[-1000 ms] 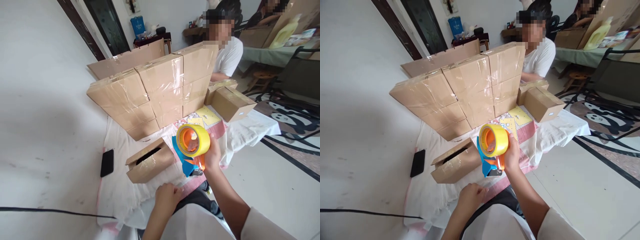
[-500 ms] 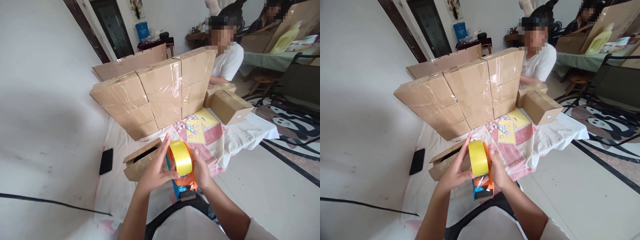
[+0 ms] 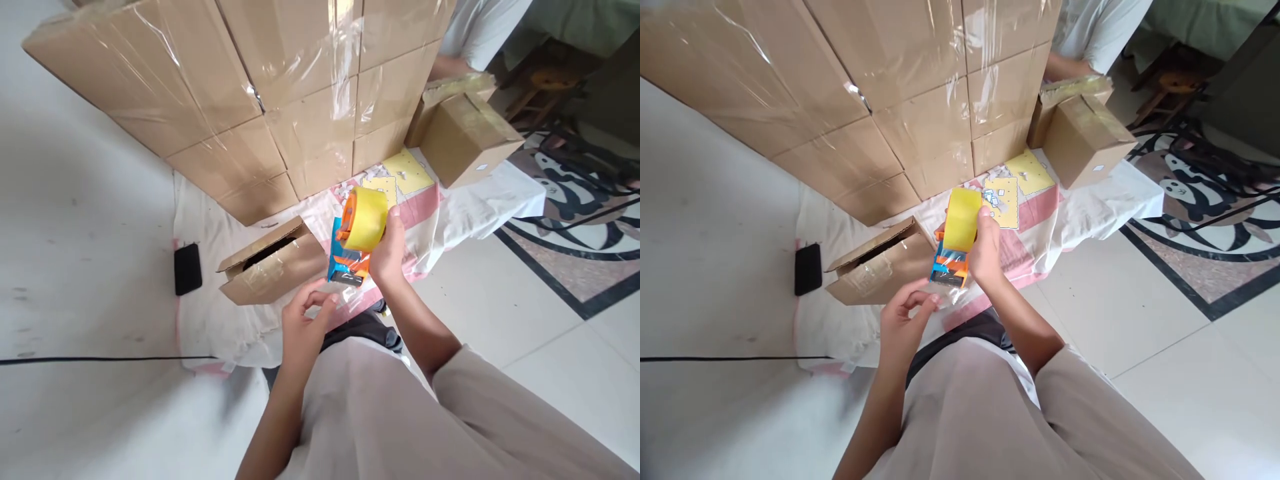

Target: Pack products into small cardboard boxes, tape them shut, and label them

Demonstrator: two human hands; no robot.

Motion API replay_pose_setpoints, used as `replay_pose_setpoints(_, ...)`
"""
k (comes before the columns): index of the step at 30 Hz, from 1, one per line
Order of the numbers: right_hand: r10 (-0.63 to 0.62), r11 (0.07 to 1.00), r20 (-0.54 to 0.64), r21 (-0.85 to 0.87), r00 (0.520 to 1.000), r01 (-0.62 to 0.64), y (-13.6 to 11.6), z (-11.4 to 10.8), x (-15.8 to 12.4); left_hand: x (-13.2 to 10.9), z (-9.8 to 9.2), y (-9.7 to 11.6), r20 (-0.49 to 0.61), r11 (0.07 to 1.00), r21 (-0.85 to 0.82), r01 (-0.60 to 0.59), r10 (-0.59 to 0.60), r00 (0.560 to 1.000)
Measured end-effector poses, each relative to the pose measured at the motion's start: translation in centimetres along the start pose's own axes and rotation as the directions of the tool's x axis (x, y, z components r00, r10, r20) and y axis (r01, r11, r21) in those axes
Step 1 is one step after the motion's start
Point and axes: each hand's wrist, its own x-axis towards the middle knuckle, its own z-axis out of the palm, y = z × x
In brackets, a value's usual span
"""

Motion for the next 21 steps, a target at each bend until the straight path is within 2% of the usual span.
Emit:
replay_pose_setpoints(2, 0.041, 0.999, 0.040, 0.026, 0.998, -0.042, 0.3, 0.3, 0.1, 0.1, -0.1, -0.2, -0.032, 0.995, 0.094, -0.020, 0.023, 0.999)
replay_pose_setpoints(5, 0.060, 0.997, 0.042, 0.048, 0.997, -0.062, 0.8, 0.6, 0.0, 1.3, 0.0, -0.8, 0.041, 0.970, 0.229, -0.076, 0.068, 0.997)
replay_pose_setpoints(8, 0.060, 0.998, 0.019, 0.032, 0.998, -0.061, 1.3, 0.5, -0.2, 2.3, 0.4, -1.8, 0.099, 0.964, 0.223, -0.147, 0.128, 0.987)
replay_pose_setpoints(12, 0.045, 0.999, 0.010, -0.026, 0.999, -0.044, 1.5, -0.4, 0.1, 1.4, 0.5, -2.2, 0.028, 0.951, 0.218, -0.221, 0.220, 0.975)
replay_pose_setpoints(16, -0.009, 0.992, 0.002, -0.128, 1.000, 0.009, 2.2, -2.1, 0.9, -1.0, -0.1, -1.3, 0.061, 0.973, 0.195, -0.123, 0.114, 0.992)
replay_pose_setpoints(21, 0.075, 0.956, 0.084, -0.289, 0.994, -0.048, 3.4, -3.4, 1.1, -2.2, 0.5, -1.1, 0.053, 0.995, 0.070, 0.076, -0.079, 0.995)
